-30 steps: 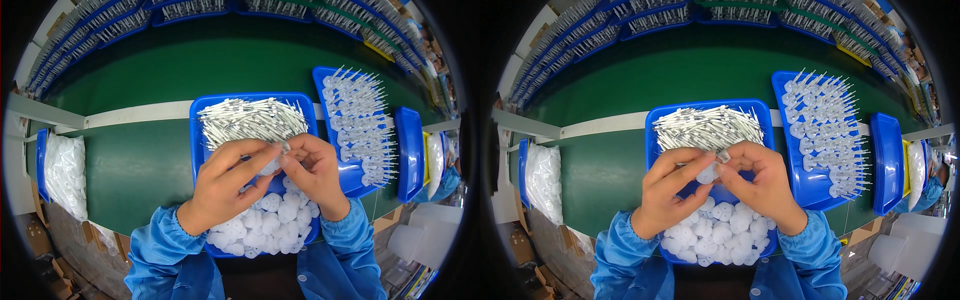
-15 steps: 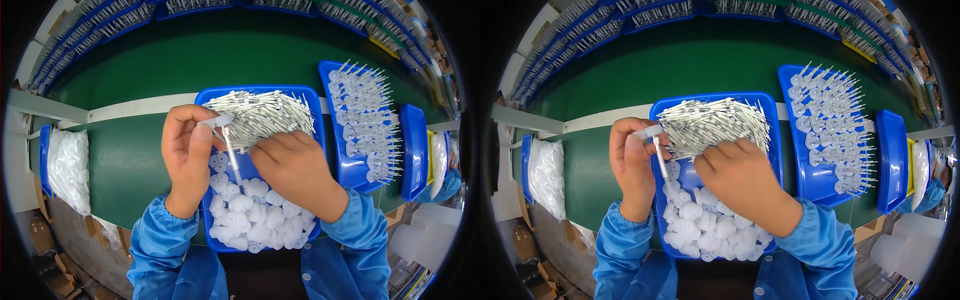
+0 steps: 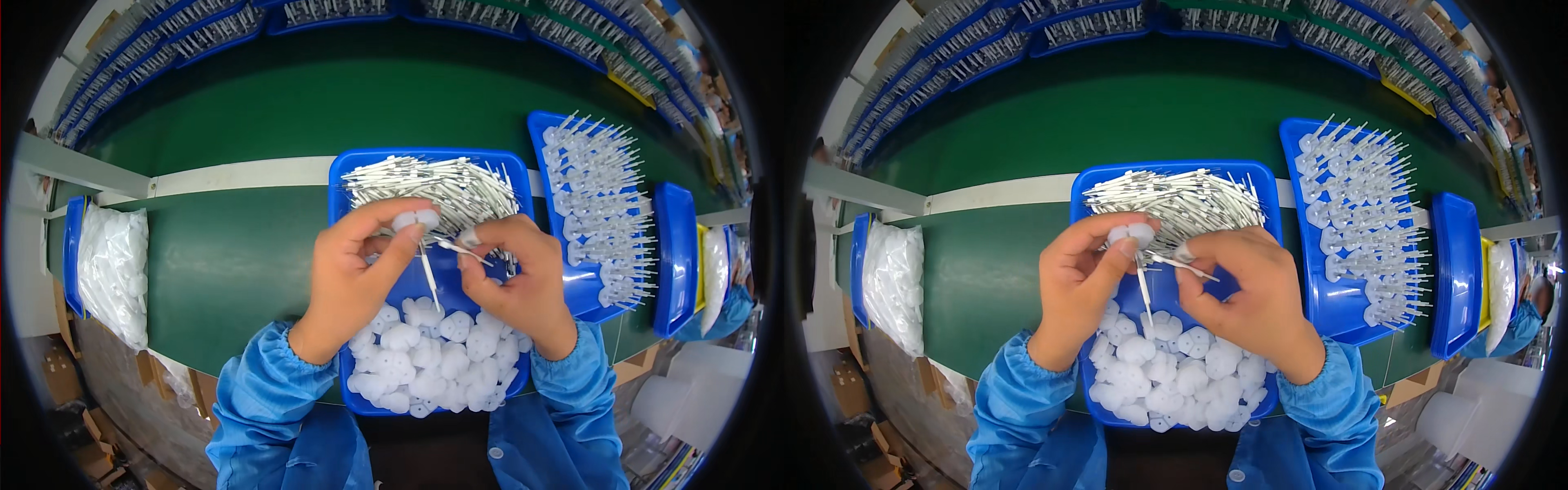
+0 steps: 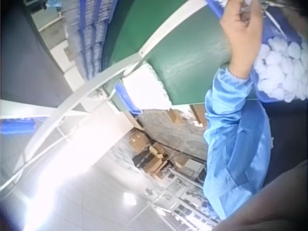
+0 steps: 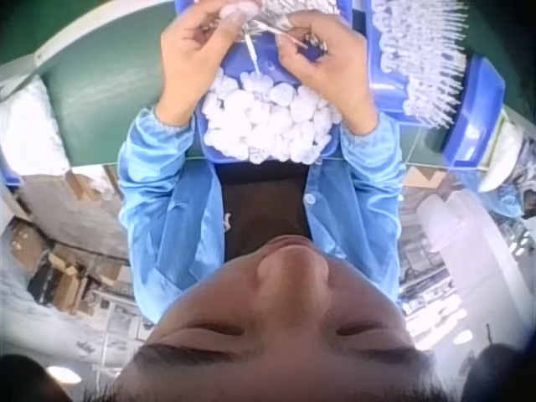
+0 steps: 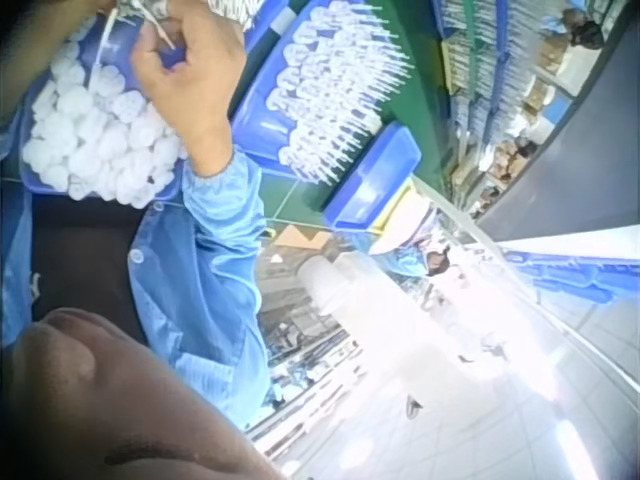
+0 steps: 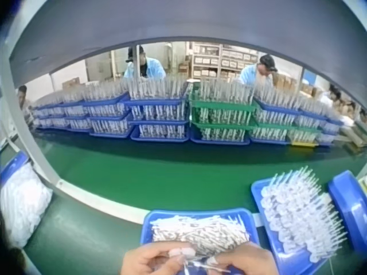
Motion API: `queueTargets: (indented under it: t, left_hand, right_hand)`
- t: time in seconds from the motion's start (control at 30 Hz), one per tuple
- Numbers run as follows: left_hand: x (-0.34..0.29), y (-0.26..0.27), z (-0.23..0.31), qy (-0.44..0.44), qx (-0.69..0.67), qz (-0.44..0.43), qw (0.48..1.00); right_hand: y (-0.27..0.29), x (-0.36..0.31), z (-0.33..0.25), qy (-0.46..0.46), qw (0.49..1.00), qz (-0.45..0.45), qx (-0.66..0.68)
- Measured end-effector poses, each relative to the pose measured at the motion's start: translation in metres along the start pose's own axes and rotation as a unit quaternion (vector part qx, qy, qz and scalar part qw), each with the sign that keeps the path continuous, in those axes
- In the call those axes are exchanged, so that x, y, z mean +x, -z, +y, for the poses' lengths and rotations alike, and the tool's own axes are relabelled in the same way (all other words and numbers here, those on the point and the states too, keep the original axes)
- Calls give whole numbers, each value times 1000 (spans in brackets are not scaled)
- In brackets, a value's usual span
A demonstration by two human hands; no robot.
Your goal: The person repeatedly picks a white plastic base and a cotton-tipped stick, inserts the stick into the base, and places the assembled swab into a blue tray. The process continues until the tray is full, then the person lifts the tray to show the completed batch.
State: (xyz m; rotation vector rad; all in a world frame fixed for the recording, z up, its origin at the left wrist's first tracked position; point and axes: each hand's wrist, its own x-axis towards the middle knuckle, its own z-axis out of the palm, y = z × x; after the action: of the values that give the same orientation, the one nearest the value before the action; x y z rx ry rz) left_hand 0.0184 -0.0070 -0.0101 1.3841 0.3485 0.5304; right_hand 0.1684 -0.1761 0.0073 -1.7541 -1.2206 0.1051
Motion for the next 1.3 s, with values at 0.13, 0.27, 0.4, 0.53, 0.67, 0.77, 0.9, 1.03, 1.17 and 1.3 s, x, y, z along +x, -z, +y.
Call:
queueTargets:
  t: [0.13,0.27,0.4,0.53,0.67,0.77,0.9,1.03,1.17,1.3]
  left_hand:
    - [-3,-4,7,21,-3,-16,1000]
    - [-3,-3,7,9,3,-7,1000]
    - [-1,-2,5,7,18,10,1000]
    - [1,-1,0,-61,132,5,989]
    - [4,-1,-2,-109,152,16,982]
    - [3,-1,-2,-151,221,27,963]
    - [1,-4,-1,-136,237,27,962]
    - [0,-1,4,-143,268,-19,953]
    - [2,0,5,-178,307,-40,934]
    - [2,0,8,-201,344,-46,916]
  right_hand:
    - [-2,-2,-1,10,1000,15,-9]
    - [-2,-3,-1,-3,1000,10,-2]
    - [0,-4,-2,-40,999,-4,9]
    - [-2,-7,-6,-100,994,-16,52]
    - [-4,-10,-5,-102,993,5,55]
    - [-3,-9,-14,-144,987,-23,63]
    - [-2,-4,-7,-96,995,-40,12]
    - [-4,-6,4,-96,993,-48,51]
    - [-2,-6,-4,-275,935,-93,203]
    - [-2,-4,4,-205,964,-80,149]
